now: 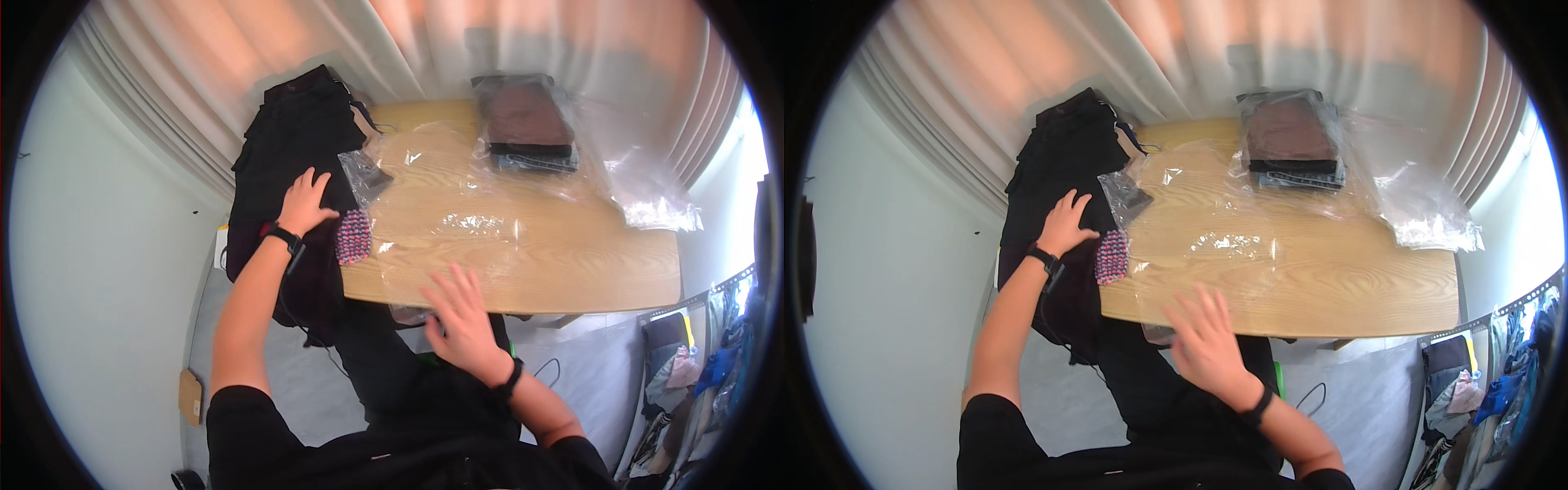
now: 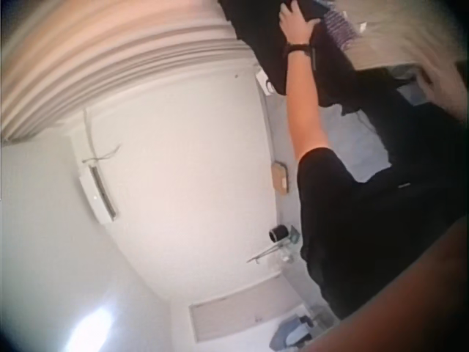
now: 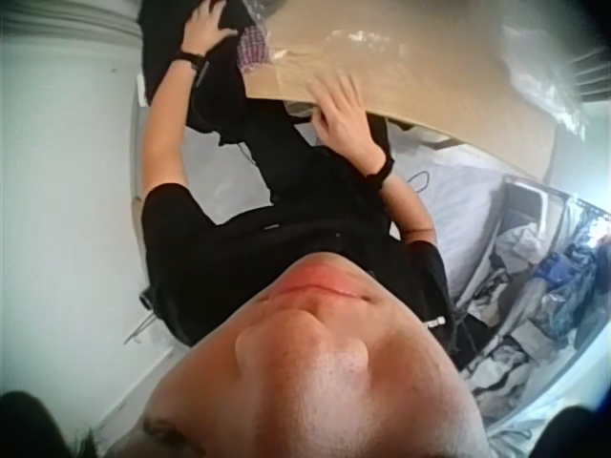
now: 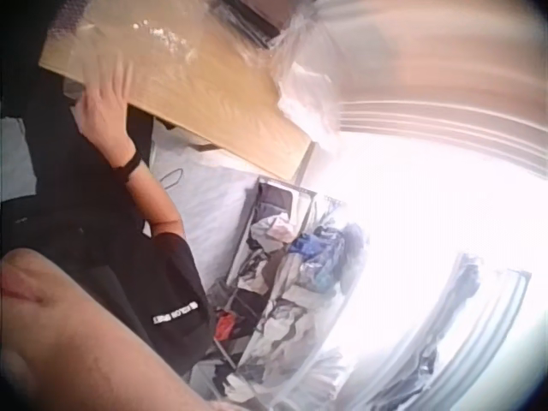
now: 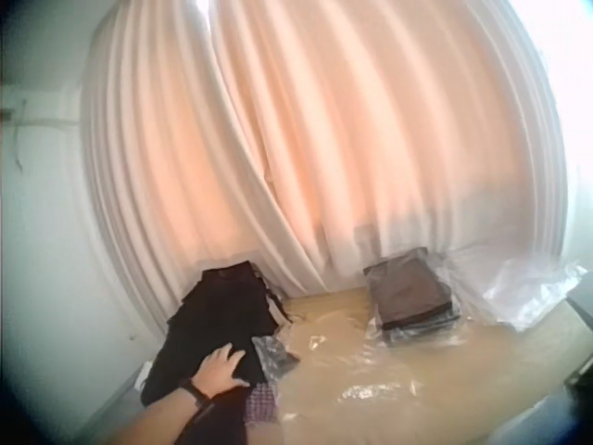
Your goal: The recorder folds items of clothing including a t-shirt, jeans, and pants, then places each into a clear plastic bag.
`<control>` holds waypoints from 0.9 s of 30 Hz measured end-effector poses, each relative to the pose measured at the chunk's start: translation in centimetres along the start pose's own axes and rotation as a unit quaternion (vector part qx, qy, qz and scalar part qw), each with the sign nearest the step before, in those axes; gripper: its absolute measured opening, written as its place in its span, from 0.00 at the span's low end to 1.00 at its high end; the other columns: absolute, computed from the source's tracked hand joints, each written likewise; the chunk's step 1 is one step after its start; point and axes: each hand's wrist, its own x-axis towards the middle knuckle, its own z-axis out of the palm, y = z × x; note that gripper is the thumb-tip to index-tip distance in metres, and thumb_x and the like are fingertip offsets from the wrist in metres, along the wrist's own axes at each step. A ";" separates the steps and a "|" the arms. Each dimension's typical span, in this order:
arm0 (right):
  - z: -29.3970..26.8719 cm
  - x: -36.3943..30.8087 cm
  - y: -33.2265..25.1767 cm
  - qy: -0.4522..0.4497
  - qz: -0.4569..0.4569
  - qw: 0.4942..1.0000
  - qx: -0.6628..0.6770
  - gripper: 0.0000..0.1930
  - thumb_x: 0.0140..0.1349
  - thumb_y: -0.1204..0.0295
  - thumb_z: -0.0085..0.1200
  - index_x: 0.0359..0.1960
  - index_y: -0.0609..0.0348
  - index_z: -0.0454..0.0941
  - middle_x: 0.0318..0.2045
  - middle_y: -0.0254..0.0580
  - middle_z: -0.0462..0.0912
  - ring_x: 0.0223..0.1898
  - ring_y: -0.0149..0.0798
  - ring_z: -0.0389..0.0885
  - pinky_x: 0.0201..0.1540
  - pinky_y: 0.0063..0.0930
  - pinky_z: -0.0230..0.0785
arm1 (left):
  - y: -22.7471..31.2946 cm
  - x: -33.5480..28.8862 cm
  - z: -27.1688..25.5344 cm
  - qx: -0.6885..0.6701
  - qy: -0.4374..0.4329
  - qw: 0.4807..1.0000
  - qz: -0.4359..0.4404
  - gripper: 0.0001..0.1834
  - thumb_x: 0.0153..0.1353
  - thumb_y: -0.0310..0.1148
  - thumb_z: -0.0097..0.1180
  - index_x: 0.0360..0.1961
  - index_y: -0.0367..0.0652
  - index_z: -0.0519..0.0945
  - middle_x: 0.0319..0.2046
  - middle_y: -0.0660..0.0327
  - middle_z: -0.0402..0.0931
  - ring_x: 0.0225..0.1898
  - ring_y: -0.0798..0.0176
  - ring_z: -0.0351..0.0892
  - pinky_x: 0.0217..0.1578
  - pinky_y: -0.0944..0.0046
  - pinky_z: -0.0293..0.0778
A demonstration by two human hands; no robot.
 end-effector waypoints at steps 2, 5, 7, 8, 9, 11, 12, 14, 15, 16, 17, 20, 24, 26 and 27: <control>1.4 1.6 -0.1 -0.053 -0.076 0.992 -0.087 0.26 0.53 0.67 0.55 0.55 0.56 0.70 0.61 0.50 0.64 0.66 0.57 0.53 0.65 0.57 0.44 | -1.7 0.8 0.6 -0.064 -0.093 0.992 -0.047 0.16 0.52 0.32 0.56 0.43 0.42 0.76 0.45 0.45 0.76 0.43 0.44 0.77 0.44 0.53 0.75; 3.5 2.1 2.1 -0.071 -0.031 0.982 -0.173 0.26 0.59 0.55 0.49 0.57 0.52 0.69 0.62 0.51 0.62 0.66 0.58 0.53 0.64 0.60 0.43 | -3.3 2.0 0.8 -0.109 -0.015 0.960 -0.257 0.13 0.55 0.28 0.47 0.41 0.44 0.77 0.30 0.43 0.78 0.36 0.39 0.78 0.39 0.47 0.73; 4.7 1.5 3.6 -0.076 0.004 0.979 -0.190 0.28 0.59 0.52 0.48 0.58 0.53 0.69 0.62 0.51 0.62 0.66 0.58 0.53 0.64 0.63 0.41 | -6.1 3.1 0.4 -0.137 0.131 0.916 -0.353 0.14 0.56 0.26 0.45 0.43 0.40 0.77 0.36 0.39 0.77 0.41 0.39 0.77 0.44 0.47 0.72; 5.4 1.1 3.7 -0.093 0.039 0.976 -0.194 0.29 0.59 0.49 0.47 0.58 0.54 0.69 0.62 0.51 0.62 0.66 0.58 0.52 0.63 0.66 0.39 | -9.6 2.9 0.5 -0.140 0.188 0.897 -0.376 0.15 0.57 0.27 0.45 0.44 0.35 0.75 0.39 0.37 0.76 0.44 0.39 0.75 0.46 0.48 0.70; 5.9 0.9 3.7 -0.088 0.028 0.978 -0.189 0.30 0.60 0.48 0.46 0.58 0.55 0.68 0.63 0.51 0.60 0.66 0.58 0.51 0.63 0.68 0.38 | -13.4 2.6 0.1 -0.173 0.221 0.875 -0.394 0.16 0.58 0.27 0.45 0.45 0.30 0.74 0.40 0.38 0.76 0.46 0.40 0.75 0.48 0.52 0.70; 5.4 0.4 4.4 -0.077 0.053 0.975 -0.202 0.30 0.60 0.49 0.46 0.59 0.55 0.67 0.63 0.52 0.61 0.66 0.58 0.51 0.63 0.67 0.39 | -11.1 5.6 -5.3 -0.287 0.236 0.839 -0.397 0.15 0.61 0.25 0.41 0.45 0.27 0.73 0.40 0.46 0.77 0.43 0.49 0.77 0.48 0.56 0.70; 5.6 0.7 3.5 -0.066 0.042 0.977 -0.197 0.30 0.61 0.50 0.46 0.60 0.54 0.66 0.62 0.53 0.61 0.66 0.58 0.51 0.63 0.65 0.40 | -15.9 4.3 -6.2 -0.368 0.274 0.803 -0.380 0.14 0.63 0.25 0.41 0.46 0.28 0.72 0.42 0.49 0.77 0.42 0.52 0.77 0.47 0.57 0.71; 5.4 1.1 3.8 -0.056 0.055 0.975 -0.208 0.31 0.61 0.51 0.47 0.61 0.55 0.64 0.62 0.55 0.61 0.66 0.59 0.51 0.63 0.64 0.41 | -13.6 6.6 -10.2 -0.620 0.286 0.652 -0.329 0.16 0.65 0.29 0.43 0.51 0.32 0.70 0.45 0.52 0.76 0.44 0.56 0.77 0.49 0.60 0.72; 5.1 1.4 3.7 -0.045 0.058 0.973 -0.220 0.32 0.60 0.51 0.47 0.62 0.56 0.62 0.62 0.57 0.61 0.67 0.59 0.50 0.64 0.63 0.41 | -12.0 7.5 -12.9 -0.674 0.269 0.613 -0.313 0.16 0.66 0.30 0.44 0.52 0.34 0.70 0.45 0.54 0.76 0.45 0.58 0.77 0.49 0.61 0.72; 4.7 1.7 3.0 -0.046 0.053 0.973 -0.218 0.32 0.60 0.51 0.47 0.62 0.56 0.62 0.62 0.57 0.61 0.67 0.59 0.50 0.64 0.63 0.41 | -10.7 7.4 -15.3 -0.531 0.288 0.781 -0.161 0.15 0.66 0.31 0.44 0.51 0.35 0.70 0.45 0.55 0.76 0.46 0.60 0.77 0.50 0.63 0.72; 3.9 2.3 1.9 -0.024 0.048 0.994 -0.100 0.33 0.60 0.51 0.49 0.63 0.57 0.61 0.62 0.57 0.61 0.66 0.59 0.52 0.64 0.62 0.44 | -9.6 6.6 -17.5 -0.343 0.287 0.894 -0.002 0.15 0.66 0.32 0.45 0.51 0.36 0.70 0.45 0.57 0.75 0.47 0.61 0.76 0.50 0.64 0.72; 1.0 4.4 0.2 -0.016 0.130 0.950 0.283 0.34 0.62 0.48 0.47 0.63 0.59 0.60 0.61 0.56 0.62 0.64 0.57 0.57 0.63 0.54 0.50 | -5.3 6.1 -20.2 -0.457 0.166 0.874 0.014 0.17 0.61 0.30 0.49 0.51 0.36 0.71 0.46 0.57 0.75 0.48 0.61 0.75 0.50 0.64 0.71; -2.2 7.0 2.5 -0.230 0.147 0.311 0.910 0.33 0.65 0.45 0.41 0.58 0.62 0.64 0.57 0.50 0.69 0.57 0.48 0.69 0.60 0.39 0.61 | 6.4 -2.5 -24.7 -0.669 -0.108 0.733 0.062 0.22 0.52 0.26 0.57 0.50 0.37 0.73 0.48 0.57 0.75 0.49 0.62 0.75 0.50 0.64 0.70; -4.2 6.8 -0.9 -0.104 0.315 0.406 0.852 0.29 0.65 0.48 0.41 0.54 0.62 0.69 0.52 0.48 0.74 0.52 0.44 0.74 0.58 0.35 0.63 | 9.5 -3.7 -24.3 -0.717 -0.262 0.618 0.189 0.24 0.48 0.25 0.58 0.50 0.36 0.74 0.49 0.56 0.74 0.49 0.59 0.75 0.50 0.63 0.70; -4.2 5.9 -1.1 -0.092 0.275 0.493 0.820 0.24 0.64 0.54 0.44 0.52 0.61 0.72 0.48 0.47 0.77 0.51 0.41 0.75 0.58 0.34 0.64 | 12.0 -4.2 -24.3 -0.677 -0.355 0.598 0.241 0.29 0.45 0.23 0.54 0.54 0.35 0.71 0.52 0.53 0.72 0.52 0.56 0.72 0.53 0.61 0.67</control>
